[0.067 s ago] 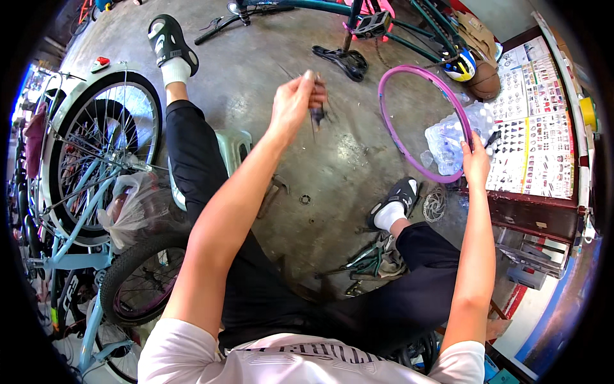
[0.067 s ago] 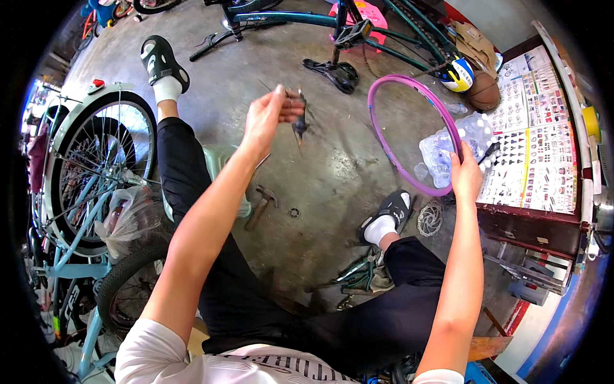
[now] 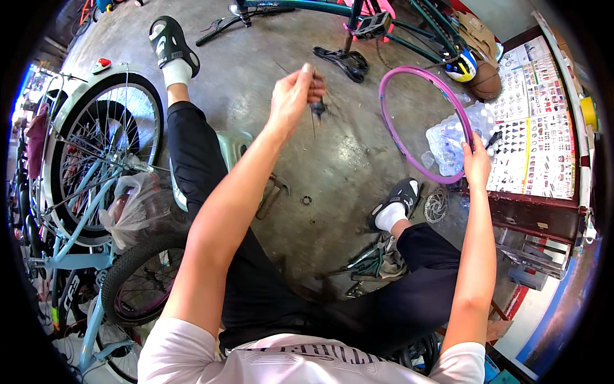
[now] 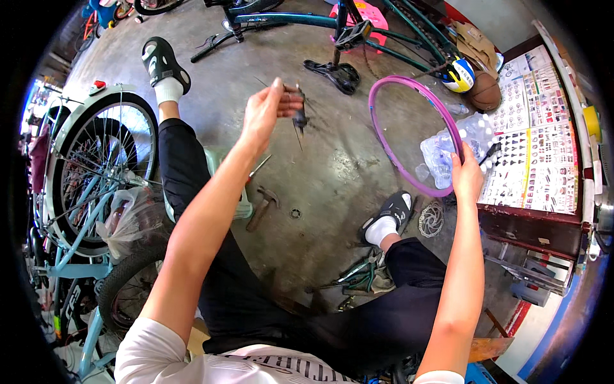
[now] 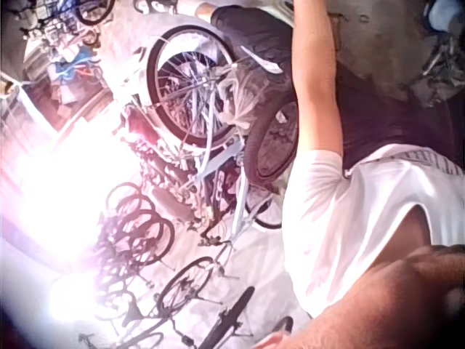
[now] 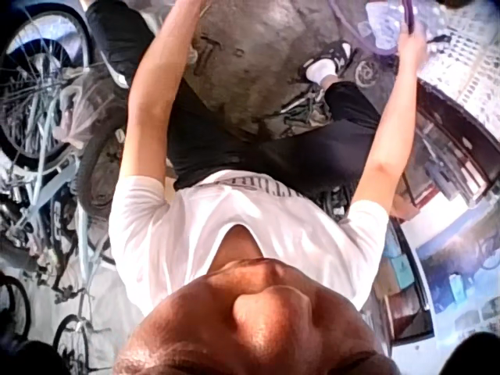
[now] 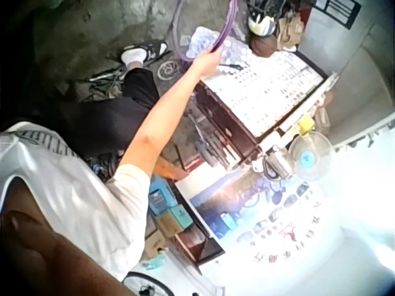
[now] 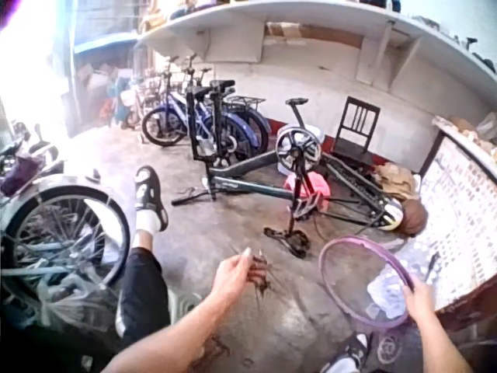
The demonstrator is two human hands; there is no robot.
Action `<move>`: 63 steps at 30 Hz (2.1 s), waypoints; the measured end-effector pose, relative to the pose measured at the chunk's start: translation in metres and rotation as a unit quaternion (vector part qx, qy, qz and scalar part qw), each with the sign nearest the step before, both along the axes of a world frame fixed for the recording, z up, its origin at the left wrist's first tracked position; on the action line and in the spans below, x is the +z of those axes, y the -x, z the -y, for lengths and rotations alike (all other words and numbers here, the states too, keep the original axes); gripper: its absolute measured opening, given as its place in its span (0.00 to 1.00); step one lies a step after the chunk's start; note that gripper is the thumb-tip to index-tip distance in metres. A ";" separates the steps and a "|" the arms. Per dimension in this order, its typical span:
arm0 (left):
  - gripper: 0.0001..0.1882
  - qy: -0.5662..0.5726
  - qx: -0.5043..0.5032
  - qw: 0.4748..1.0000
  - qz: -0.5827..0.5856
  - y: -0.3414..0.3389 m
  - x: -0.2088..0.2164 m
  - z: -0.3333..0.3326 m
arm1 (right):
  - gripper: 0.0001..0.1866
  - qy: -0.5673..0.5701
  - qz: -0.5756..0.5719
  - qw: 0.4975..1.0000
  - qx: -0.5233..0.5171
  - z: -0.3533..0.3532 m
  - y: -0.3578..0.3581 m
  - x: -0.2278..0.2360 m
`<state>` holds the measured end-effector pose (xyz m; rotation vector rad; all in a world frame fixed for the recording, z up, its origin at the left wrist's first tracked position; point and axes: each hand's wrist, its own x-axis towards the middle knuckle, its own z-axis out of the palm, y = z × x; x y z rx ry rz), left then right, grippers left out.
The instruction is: The person removes the spokes from a bicycle rim by hand and places the rim on the floor.
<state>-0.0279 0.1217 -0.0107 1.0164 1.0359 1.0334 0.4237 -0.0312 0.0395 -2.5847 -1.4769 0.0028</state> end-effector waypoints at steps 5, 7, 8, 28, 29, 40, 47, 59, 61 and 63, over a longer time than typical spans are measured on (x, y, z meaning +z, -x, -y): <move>0.28 -0.058 0.032 0.998 -0.023 -0.002 0.019 -0.056 | 0.27 0.014 -0.017 1.000 -0.019 0.001 0.000 0.002; 0.27 -0.078 0.027 0.995 -0.053 -0.010 0.007 -0.070 | 0.27 -0.002 -0.028 1.000 -0.006 0.003 -0.007 -0.003; 0.25 -0.082 0.030 0.994 -0.072 -0.013 -0.005 -0.074 | 0.26 -0.030 -0.015 0.999 0.013 0.003 -0.013 -0.010; 0.20 0.021 -0.174 0.940 -0.292 -0.050 -0.167 0.121 | 0.24 -0.003 0.023 0.999 0.026 -0.001 0.008 -0.002; 0.21 0.011 -0.193 0.919 -0.342 -0.047 -0.161 0.127 | 0.24 -0.008 0.015 0.999 0.036 -0.002 0.014 0.001; 0.22 -0.022 -0.398 0.848 -0.349 0.054 -0.092 0.133 | 0.23 0.065 -0.149 0.964 0.209 -0.021 0.183 -0.037; 0.28 0.194 -0.110 0.961 -0.166 0.061 -0.112 0.103 | 0.22 0.017 -0.133 0.955 0.264 -0.063 0.299 -0.129; 0.22 0.310 0.016 0.943 -0.119 0.059 -0.143 0.075 | 0.23 0.111 -0.131 0.895 0.412 -0.051 0.359 -0.174; 0.20 0.315 0.050 0.938 -0.134 0.057 -0.166 0.078 | 0.23 0.108 -0.130 0.869 0.466 -0.042 0.343 -0.159; 0.21 0.315 0.084 0.932 -0.156 0.061 -0.183 0.081 | 0.26 0.124 -0.153 0.848 0.493 -0.027 0.328 -0.126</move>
